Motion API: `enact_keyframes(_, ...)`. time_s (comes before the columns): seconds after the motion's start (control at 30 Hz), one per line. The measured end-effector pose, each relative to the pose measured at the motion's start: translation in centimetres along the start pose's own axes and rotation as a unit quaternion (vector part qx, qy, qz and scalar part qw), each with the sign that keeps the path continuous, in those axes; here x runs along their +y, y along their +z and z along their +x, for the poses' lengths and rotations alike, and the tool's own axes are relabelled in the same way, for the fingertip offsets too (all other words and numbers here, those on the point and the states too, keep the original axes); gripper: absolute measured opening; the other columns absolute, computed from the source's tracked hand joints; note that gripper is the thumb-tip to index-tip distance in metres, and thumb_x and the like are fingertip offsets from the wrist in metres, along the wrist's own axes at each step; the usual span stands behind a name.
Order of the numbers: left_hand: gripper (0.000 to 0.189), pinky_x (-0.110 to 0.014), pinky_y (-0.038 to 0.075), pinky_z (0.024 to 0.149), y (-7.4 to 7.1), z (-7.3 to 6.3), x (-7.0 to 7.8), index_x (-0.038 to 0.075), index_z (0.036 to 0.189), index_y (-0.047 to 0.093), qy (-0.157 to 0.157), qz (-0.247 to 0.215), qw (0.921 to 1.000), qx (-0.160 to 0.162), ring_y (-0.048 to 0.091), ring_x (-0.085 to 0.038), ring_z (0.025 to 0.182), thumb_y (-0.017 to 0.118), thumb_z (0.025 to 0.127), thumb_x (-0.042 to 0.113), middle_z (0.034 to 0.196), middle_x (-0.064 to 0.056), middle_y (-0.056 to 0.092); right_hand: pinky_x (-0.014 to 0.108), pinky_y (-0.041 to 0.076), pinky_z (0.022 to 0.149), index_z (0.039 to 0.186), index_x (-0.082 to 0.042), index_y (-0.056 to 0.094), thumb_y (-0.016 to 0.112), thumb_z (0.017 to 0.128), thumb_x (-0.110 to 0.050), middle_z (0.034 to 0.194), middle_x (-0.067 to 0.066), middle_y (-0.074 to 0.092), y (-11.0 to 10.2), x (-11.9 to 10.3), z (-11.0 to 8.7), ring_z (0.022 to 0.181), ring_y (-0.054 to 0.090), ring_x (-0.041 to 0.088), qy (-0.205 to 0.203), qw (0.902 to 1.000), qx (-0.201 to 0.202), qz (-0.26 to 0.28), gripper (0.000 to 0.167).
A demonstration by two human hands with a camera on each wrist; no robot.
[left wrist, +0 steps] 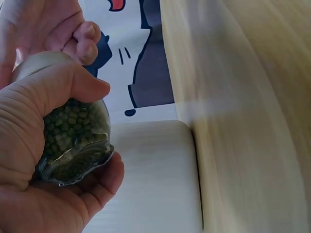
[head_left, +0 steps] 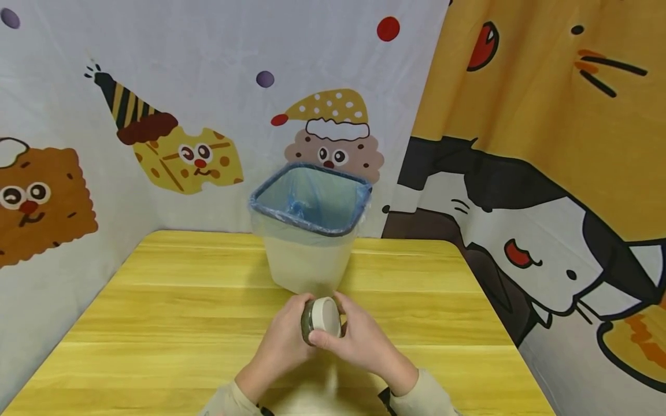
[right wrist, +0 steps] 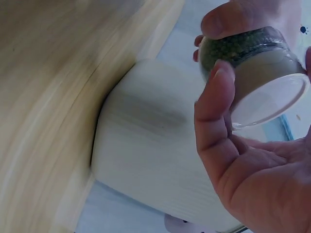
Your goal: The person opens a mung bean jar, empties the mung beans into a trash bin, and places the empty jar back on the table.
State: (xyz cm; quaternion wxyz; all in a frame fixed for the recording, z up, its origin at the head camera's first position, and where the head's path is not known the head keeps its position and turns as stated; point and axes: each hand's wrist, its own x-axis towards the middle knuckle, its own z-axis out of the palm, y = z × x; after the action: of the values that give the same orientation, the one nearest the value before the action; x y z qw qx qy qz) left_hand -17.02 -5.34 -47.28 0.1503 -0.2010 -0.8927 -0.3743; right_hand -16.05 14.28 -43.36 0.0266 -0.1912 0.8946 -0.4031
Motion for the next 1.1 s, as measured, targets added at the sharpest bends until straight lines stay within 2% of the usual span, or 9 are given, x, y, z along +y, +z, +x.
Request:
enact_keyframes(0.07,0.082,-0.043,0.064,0.089,0.1,-0.1,0.0,0.002,0.133,0.059,-0.001,0.004,1.0,-0.003,0.07,-0.023,0.105,0.099,0.061,0.01,0.121,-0.008,0.069,0.023,0.054,0.06,0.146,-0.002,0.056,0.08,0.092,-0.053,0.103,0.006,0.072,0.1,0.0,0.0,0.068,0.06,0.004,-0.001,1.0,-0.001,0.002,0.078)
enact_keyframes(0.17,0.085,-0.043,0.064,0.088,0.1,-0.3,0.0,0.002,0.133,0.059,0.003,0.008,1.0,-0.004,0.07,-0.023,0.104,0.101,0.06,0.013,0.121,-0.008,0.069,0.023,0.054,0.061,0.137,-0.008,0.061,0.083,0.089,-0.05,0.101,0.0,0.07,0.2,0.2,0.0,0.071,0.06,0.006,-0.029,0.9995,0.006,-0.009,0.067)
enact_keyframes(0.3,0.09,-0.046,0.064,0.093,0.1,-0.3,0.0,0.0,0.136,0.058,0.002,-0.001,1.0,0.002,0.071,-0.027,0.109,0.102,0.059,0.017,0.125,-0.011,0.069,0.024,0.055,0.072,0.144,-0.011,0.056,0.083,0.09,-0.05,0.115,0.0,0.069,0.2,0.4,-0.1,0.087,0.063,0.01,-0.057,0.9978,0.016,-0.028,0.071)
enact_keyframes(0.4,0.09,-0.047,0.064,0.094,0.1,-0.2,0.0,0.0,0.137,0.057,-0.013,-0.01,0.9999,0.001,0.071,-0.027,0.111,0.101,0.06,0.016,0.126,-0.011,0.068,0.025,0.056,0.076,0.152,-0.008,0.052,0.081,0.092,-0.053,0.128,0.005,0.068,0.2,0.4,-0.2,0.094,0.064,0.011,-0.043,0.9987,0.016,-0.023,0.081)
enact_keyframes(0.5,0.087,-0.046,0.063,0.093,0.2,-0.3,0.2,0.0,0.137,0.057,-0.029,-0.016,0.9994,-0.007,0.07,-0.025,0.11,0.099,0.063,0.016,0.125,-0.01,0.068,0.024,0.056,0.075,0.155,-0.003,0.049,0.08,0.092,-0.053,0.135,0.011,0.067,0.2,0.4,-0.2,0.093,0.064,0.013,-0.023,0.9995,0.018,-0.015,0.086)
enact_keyframes(0.6,0.086,-0.046,0.064,0.092,0.3,-0.3,0.1,-0.001,0.136,0.058,-0.028,-0.015,0.9995,-0.01,0.07,-0.025,0.109,0.099,0.062,0.013,0.124,-0.01,0.069,0.024,0.055,0.074,0.154,-0.002,0.051,0.081,0.091,-0.052,0.135,0.01,0.068,0.3,0.5,-0.2,0.091,0.063,0.012,-0.025,0.9992,0.024,-0.017,0.085)
enact_keyframes(0.8,0.089,-0.046,0.064,0.091,0.3,-0.3,-0.2,-0.002,0.137,0.057,-0.015,-0.02,0.9996,-0.011,0.071,-0.026,0.109,0.098,0.059,0.011,0.125,-0.012,0.069,0.026,0.055,0.078,0.156,-0.01,0.05,0.082,0.091,-0.051,0.144,0.009,0.063,0.0,0.6,-0.4,0.099,0.061,0.013,-0.05,0.9976,0.023,-0.043,0.084)
enact_keyframes(0.97,0.092,-0.042,0.064,0.09,0.1,-0.4,-0.3,0.0,0.139,0.057,-0.038,-0.047,0.9979,-0.024,0.07,-0.022,0.107,0.1,0.059,0.014,0.126,-0.009,0.07,0.033,0.061,0.084,0.158,-0.015,0.047,0.085,0.09,-0.046,0.148,0.006,0.06,-0.4,0.8,-0.6,0.105,0.063,0.014,-0.09,0.9941,0.025,-0.054,0.085)
enact_keyframes(1.1,0.092,-0.039,0.063,0.09,0.0,-0.4,-0.3,0.001,0.137,0.058,-0.043,-0.057,0.9972,-0.023,0.07,-0.021,0.105,0.1,0.056,0.013,0.123,-0.008,0.07,0.033,0.061,0.082,0.158,-0.015,0.047,0.086,0.089,-0.043,0.15,0.008,0.059,-0.5,1.1,-0.6,0.106,0.064,0.015,-0.121,0.9902,0.035,-0.061,0.084)
